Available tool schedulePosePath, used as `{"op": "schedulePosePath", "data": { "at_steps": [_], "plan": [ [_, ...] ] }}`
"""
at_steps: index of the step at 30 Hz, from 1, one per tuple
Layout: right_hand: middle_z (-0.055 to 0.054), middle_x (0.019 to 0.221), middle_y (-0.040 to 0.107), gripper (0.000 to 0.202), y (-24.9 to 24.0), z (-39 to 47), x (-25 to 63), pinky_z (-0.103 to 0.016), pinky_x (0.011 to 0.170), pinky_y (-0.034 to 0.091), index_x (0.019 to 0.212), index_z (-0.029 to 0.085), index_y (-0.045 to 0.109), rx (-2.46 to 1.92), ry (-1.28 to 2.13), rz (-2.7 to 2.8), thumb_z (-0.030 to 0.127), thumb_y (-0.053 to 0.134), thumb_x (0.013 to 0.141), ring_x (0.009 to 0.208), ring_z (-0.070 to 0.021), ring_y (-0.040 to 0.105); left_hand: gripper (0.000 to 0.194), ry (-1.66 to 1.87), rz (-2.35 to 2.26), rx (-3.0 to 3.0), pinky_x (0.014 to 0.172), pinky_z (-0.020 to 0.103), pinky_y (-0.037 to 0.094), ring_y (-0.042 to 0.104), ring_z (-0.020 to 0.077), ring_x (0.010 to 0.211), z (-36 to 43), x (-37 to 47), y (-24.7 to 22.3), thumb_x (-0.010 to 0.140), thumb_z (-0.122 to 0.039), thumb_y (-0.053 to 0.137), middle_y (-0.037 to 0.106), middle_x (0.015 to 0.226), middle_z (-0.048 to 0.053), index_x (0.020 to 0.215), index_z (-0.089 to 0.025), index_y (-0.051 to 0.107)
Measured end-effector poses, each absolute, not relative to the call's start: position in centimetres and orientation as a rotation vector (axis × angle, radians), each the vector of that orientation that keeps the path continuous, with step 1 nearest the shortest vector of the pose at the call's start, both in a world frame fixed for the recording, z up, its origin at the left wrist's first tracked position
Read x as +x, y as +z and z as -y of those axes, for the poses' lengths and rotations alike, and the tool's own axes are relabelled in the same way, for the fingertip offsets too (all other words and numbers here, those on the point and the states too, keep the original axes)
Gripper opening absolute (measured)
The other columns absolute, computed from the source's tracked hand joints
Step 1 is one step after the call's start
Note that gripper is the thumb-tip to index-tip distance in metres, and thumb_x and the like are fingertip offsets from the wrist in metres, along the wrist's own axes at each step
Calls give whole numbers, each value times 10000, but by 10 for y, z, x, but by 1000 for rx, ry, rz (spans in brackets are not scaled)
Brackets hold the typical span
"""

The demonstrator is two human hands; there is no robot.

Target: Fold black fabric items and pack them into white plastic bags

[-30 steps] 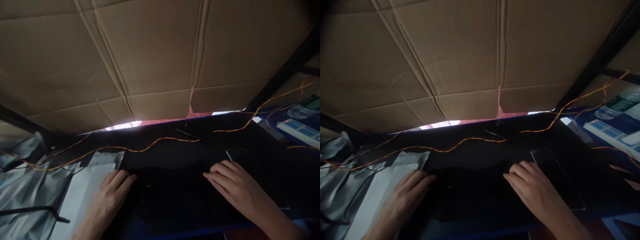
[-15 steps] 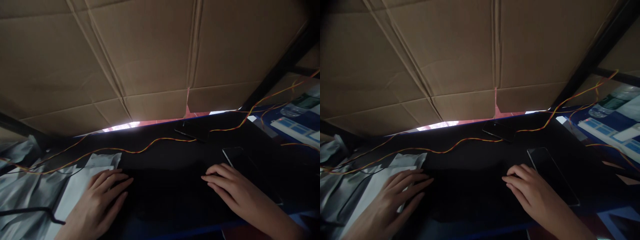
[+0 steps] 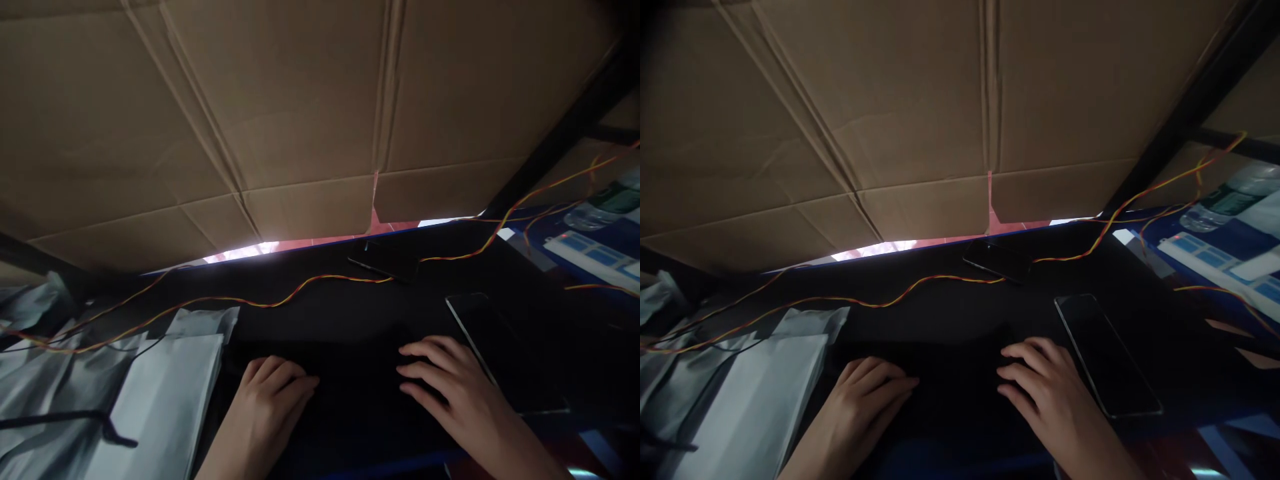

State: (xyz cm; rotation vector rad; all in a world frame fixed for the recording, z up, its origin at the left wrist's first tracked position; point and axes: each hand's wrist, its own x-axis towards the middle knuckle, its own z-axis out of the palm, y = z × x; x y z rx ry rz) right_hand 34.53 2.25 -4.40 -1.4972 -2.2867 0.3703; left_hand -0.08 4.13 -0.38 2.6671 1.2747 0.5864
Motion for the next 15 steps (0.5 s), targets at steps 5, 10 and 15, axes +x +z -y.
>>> {"op": "schedulePosePath", "data": {
  "at_steps": [5,10,15],
  "plan": [
    [-20,1122,759,130,-39,-25,339,-489,910,648,1085,362,782,-1490,408,2198,364,652,1090,1095,-278,733,320,594,-1288,2653,772,382,554,732,219,848,-39,2,1,1070,-110,537,788,1011,-2,1236,-279,752],
    [-66,1374,697,392,-35,-23,342,-544,996,656,1427,401,673,-1547,301,1994,561,654,1070,1248,-322,717,335,673,-1240,2735,878,389,583,747,229,1024,-31,10,15,1071,-108,542,797,1177,25,1281,-270,746],
    [-83,1464,664,488,-29,1,347,-456,862,723,1505,409,612,-1652,256,1795,640,597,1076,1275,-326,724,355,712,-1420,2786,963,398,572,739,262,1173,-26,-36,20,1061,-195,593,785,1307,21,1349,-346,736]
  ]
}}
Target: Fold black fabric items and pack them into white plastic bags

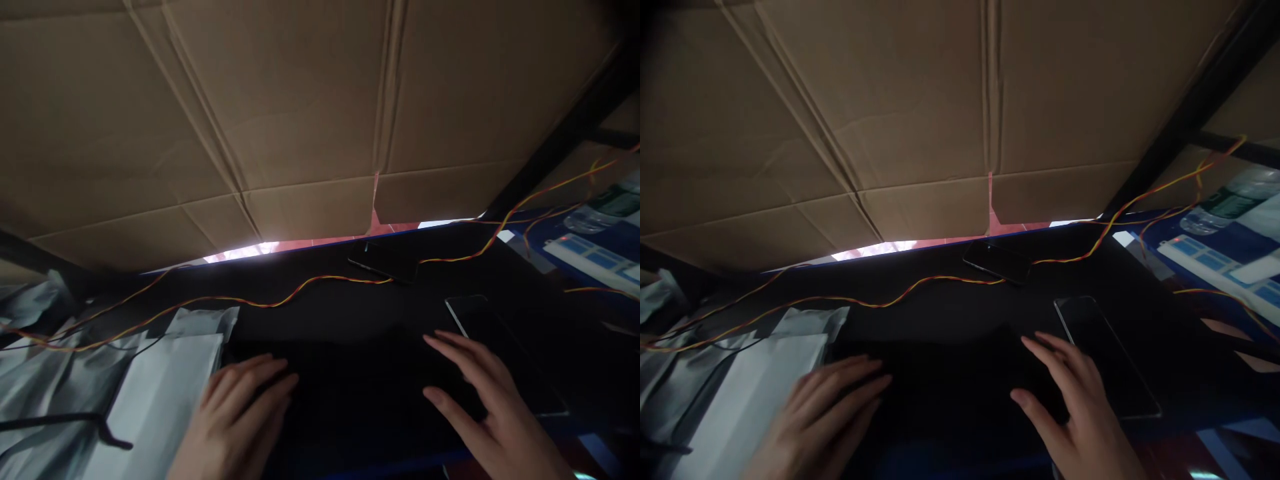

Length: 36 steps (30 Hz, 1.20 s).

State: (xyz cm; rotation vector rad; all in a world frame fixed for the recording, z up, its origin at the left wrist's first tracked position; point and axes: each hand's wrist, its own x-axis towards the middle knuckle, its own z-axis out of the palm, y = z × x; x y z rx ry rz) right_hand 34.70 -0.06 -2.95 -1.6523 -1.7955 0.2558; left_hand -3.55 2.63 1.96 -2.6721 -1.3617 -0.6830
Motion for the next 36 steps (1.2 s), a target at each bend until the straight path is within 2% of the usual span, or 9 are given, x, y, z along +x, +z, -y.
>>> {"op": "schedulePosePath", "data": {
  "at_steps": [2,5,7,11,15,23,28,32,36],
  "plan": [
    [-74,1448,672,426,-33,11,342,-441,863,726,1473,404,632,-1667,208,1754,593,579,1095,1252,-308,736,325,-640,1540,-2474,945,443,564,742,307,1146,-27,-67,15,1081,-334,584,772,1327,44,1376,-366,716],
    [-59,1424,685,377,-38,16,329,-409,868,720,1446,398,657,-1605,147,1825,536,588,1103,1223,-279,744,521,-456,1773,-2259,900,533,563,733,398,1088,-30,-104,3,1060,-583,542,764,1329,108,1486,-302,645],
    [-51,1455,680,376,-39,15,319,-410,876,712,1459,397,665,-1546,93,1925,510,585,1109,1243,-279,729,575,-352,1877,-2230,823,539,566,719,428,1051,-34,-113,-6,1033,-620,534,762,1295,125,1476,-275,659],
    [-22,1634,587,393,-33,8,304,-478,947,676,1491,390,675,-1457,-59,2113,398,593,1106,1350,-315,659,376,-389,1981,-2225,773,521,572,708,413,990,-46,-111,-17,975,-469,559,746,1193,138,1230,-262,743],
    [10,1746,479,464,-24,1,285,-529,1036,636,1539,341,651,-1260,-122,2348,242,592,1090,1518,-345,539,256,-531,1922,-2344,868,492,623,765,357,1033,-51,-109,-9,930,-445,575,777,1122,85,1109,-283,659],
    [33,1600,648,429,-28,-14,258,-611,1197,555,1496,291,681,-1198,219,2398,248,706,1069,1498,-328,595,305,-856,2197,-2439,493,257,566,708,154,548,-45,-87,31,961,-470,647,760,983,-7,1203,-288,614],
    [41,1509,725,408,-35,-18,260,-639,1179,563,1470,356,701,-1241,365,2332,276,728,1070,1457,-325,637,208,-1028,2143,-2364,553,291,599,711,185,665,-41,-36,49,895,-383,672,715,1028,3,1084,-297,664],
    [32,1502,731,429,-32,-21,259,-651,1166,570,1460,355,711,-1254,413,2333,255,753,1046,1459,-357,629,214,-1294,2157,-2394,798,352,665,748,224,956,-44,24,43,938,-337,715,675,1138,19,1142,-297,663],
    [36,1419,776,457,-25,-21,258,-660,1211,528,1447,384,714,-1272,533,2282,211,760,1026,1488,-346,602,304,-1516,2265,-2710,690,289,683,773,156,844,-52,63,19,1020,-277,632,669,1273,56,1324,-283,632]
  ]
}}
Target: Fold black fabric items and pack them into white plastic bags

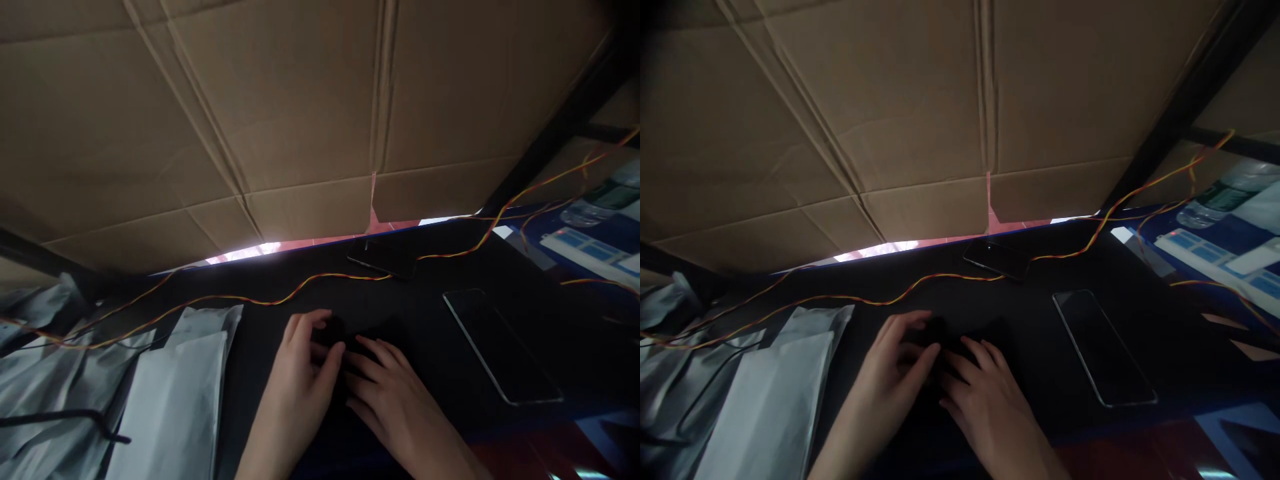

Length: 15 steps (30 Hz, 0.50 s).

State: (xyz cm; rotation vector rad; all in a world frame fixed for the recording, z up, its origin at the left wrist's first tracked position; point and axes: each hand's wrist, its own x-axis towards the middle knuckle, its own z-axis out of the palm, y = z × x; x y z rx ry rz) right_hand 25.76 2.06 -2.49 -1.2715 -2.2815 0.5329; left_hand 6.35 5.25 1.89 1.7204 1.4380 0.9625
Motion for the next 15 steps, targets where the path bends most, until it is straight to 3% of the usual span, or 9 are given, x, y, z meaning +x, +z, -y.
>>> {"op": "schedulePosePath", "data": {
  "at_steps": [4,10,13,15],
  "plan": [
    [26,1411,771,437,-23,-20,266,-571,1253,511,1405,361,738,-1251,604,2220,132,704,1034,1513,-289,580,367,921,-1306,1715,846,318,716,820,188,1021,-46,55,13,1073,-243,563,719,1349,74,1433,-305,601],
    [-24,1316,789,364,-13,-19,282,-426,1104,646,1336,300,742,-1246,496,1956,121,544,1089,1317,-229,724,357,1001,-1377,2146,1107,372,637,739,235,1320,-27,19,28,1104,-185,550,723,1444,30,1372,-370,697],
    [-29,1313,784,382,-4,-17,277,-420,1067,666,1347,320,729,-1243,394,1862,128,529,1085,1263,-232,750,514,815,-1269,2193,1172,393,597,687,234,1416,-22,27,21,1119,-166,500,676,1567,29,1579,-393,526],
    [-41,1380,756,464,-3,-17,270,-426,1076,662,1441,327,687,-1229,418,1889,106,511,1072,1298,-241,733,523,781,-1232,2094,1131,381,625,708,223,1388,-17,40,11,1124,-158,463,686,1555,56,1599,-377,440]
  ]
}}
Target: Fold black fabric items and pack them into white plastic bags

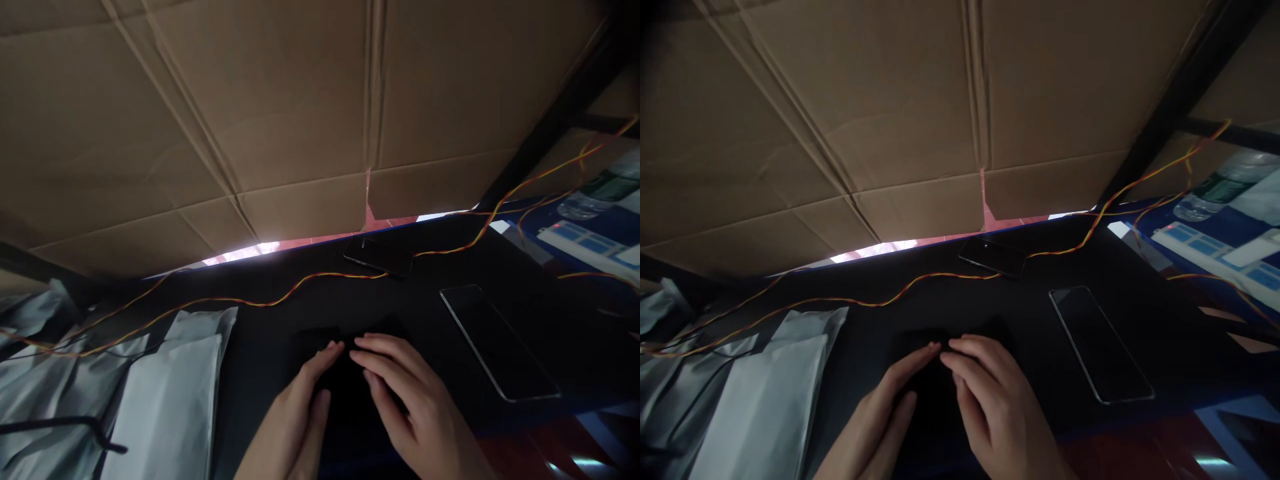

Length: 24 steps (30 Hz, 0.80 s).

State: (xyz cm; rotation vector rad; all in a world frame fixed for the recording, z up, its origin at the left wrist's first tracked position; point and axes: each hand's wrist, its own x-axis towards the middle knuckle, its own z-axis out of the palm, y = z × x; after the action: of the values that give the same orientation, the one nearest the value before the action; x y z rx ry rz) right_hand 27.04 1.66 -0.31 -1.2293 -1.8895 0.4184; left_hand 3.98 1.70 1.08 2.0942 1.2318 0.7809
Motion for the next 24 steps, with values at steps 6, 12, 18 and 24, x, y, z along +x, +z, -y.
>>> {"op": "schedulePosePath", "data": {
  "at_steps": [6,12,18,24],
  "plan": [
    [-38,1532,687,573,-25,-21,263,-476,1132,624,1612,354,550,-1198,538,2077,136,551,1082,1404,-260,654,242,997,-1327,1917,991,365,675,760,203,1248,-10,63,-23,1100,-143,424,719,1368,126,1294,-289,431],
    [-41,1577,662,529,-39,-22,261,-529,1161,595,1523,286,631,-1248,523,2126,69,523,1052,1457,-272,602,219,1066,-1608,1956,944,416,657,764,246,1092,-6,28,-19,1059,-275,651,705,1190,83,1257,-290,558],
    [-27,1594,655,524,-36,-21,254,-542,1160,603,1331,258,747,-1284,502,2132,-28,460,999,1493,-281,583,344,691,-1715,1904,630,324,634,789,226,706,-7,5,-8,1054,-498,634,760,886,-23,1330,-304,569],
    [-2,1621,630,388,-13,-8,269,-531,1140,625,1403,301,724,-1313,356,2085,164,540,1091,1510,-290,574,307,817,-1751,1820,562,260,592,725,180,626,-12,0,1,1047,-460,586,687,753,-51,1296,-280,597]
  ]
}}
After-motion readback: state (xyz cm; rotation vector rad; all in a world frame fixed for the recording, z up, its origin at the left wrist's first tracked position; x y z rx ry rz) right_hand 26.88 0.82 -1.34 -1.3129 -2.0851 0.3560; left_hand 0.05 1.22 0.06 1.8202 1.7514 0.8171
